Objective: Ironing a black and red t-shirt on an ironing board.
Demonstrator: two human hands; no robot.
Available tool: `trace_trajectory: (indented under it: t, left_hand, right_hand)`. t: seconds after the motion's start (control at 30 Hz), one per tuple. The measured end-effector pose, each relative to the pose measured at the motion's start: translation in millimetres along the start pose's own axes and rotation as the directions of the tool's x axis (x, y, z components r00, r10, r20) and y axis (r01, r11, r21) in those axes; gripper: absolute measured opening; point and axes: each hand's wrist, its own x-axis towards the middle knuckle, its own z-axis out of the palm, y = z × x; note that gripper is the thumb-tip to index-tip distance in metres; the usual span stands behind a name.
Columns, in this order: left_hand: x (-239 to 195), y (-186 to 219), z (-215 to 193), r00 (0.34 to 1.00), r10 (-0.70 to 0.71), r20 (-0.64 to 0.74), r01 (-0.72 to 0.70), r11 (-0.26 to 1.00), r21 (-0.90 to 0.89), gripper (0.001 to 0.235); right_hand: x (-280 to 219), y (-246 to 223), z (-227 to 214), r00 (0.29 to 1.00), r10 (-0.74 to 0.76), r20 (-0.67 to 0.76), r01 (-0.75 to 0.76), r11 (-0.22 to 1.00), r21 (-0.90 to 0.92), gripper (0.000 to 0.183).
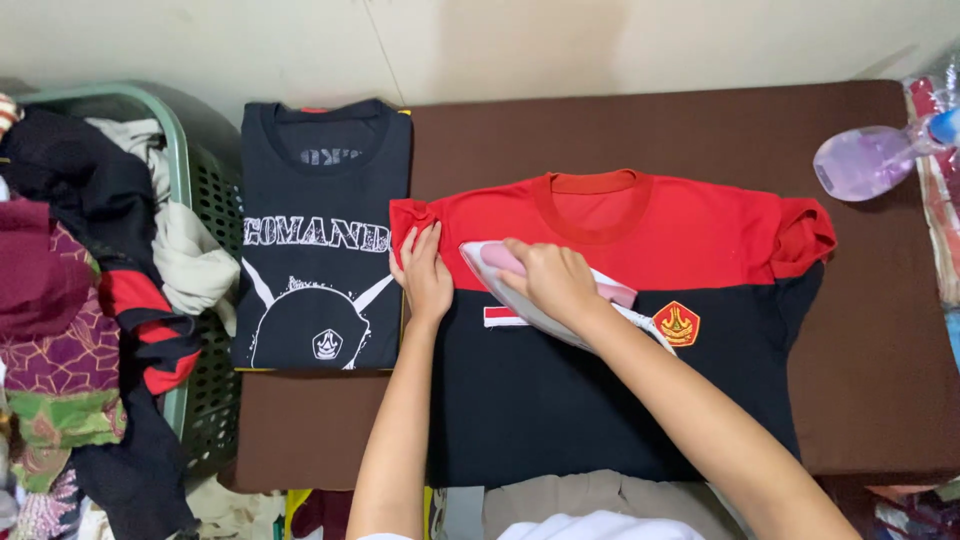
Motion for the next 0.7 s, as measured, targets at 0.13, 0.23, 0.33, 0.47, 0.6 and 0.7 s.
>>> trace_trajectory:
  t: [0.13,0.23,0.33,0.47,0.6,0.7]
  left_hand:
    - [-1.8,8.2,-1.0,1.000,-0.008,0.008,0.008,1.000,0.024,0.054]
    - [-4.7,13.4,-1.1,1.000,-0.003,-0.009,0.004,0.996,0.087,0.054]
    - [-6.1,13.8,1.8,1.000,0.009,-0.024,-0.005,0.984,0.178,0.054]
    - [-4.1,21.6,-1.3,0.998,0.015,-0.054,-0.006,0.987,0.163,0.054]
    - [-5.2,21.1,-1.6,0.998,0.014,-0.057,-0.003,0.979,0.203,0.051]
    - [-5.1,22.4,-4.3,0.999,0.021,-0.047,-0.011,0.978,0.210,0.053]
  right_hand:
    - [1.9,3.7,6.1,0.993,-0.119,-0.022,0.120,0.993,0.009,0.055]
    - [17.6,-3.3,0.1,0.997,-0.066,-0.047,0.066,0.998,-0.004,0.052]
    - [38.8,-0.9,8.2,0.993,0.055,-0.106,-0.058,0.998,-0.028,0.054]
    - [49.7,7.0,17.9,0.965,-0.174,-0.194,0.179,0.984,0.007,0.052]
    - [66.3,-3.6,19.4,0.979,-0.023,-0.205,0.018,1.000,-0.025,0.048]
    - [63.7,-1.4,21.8,0.977,0.039,-0.212,-0.052,0.997,-0.057,0.052]
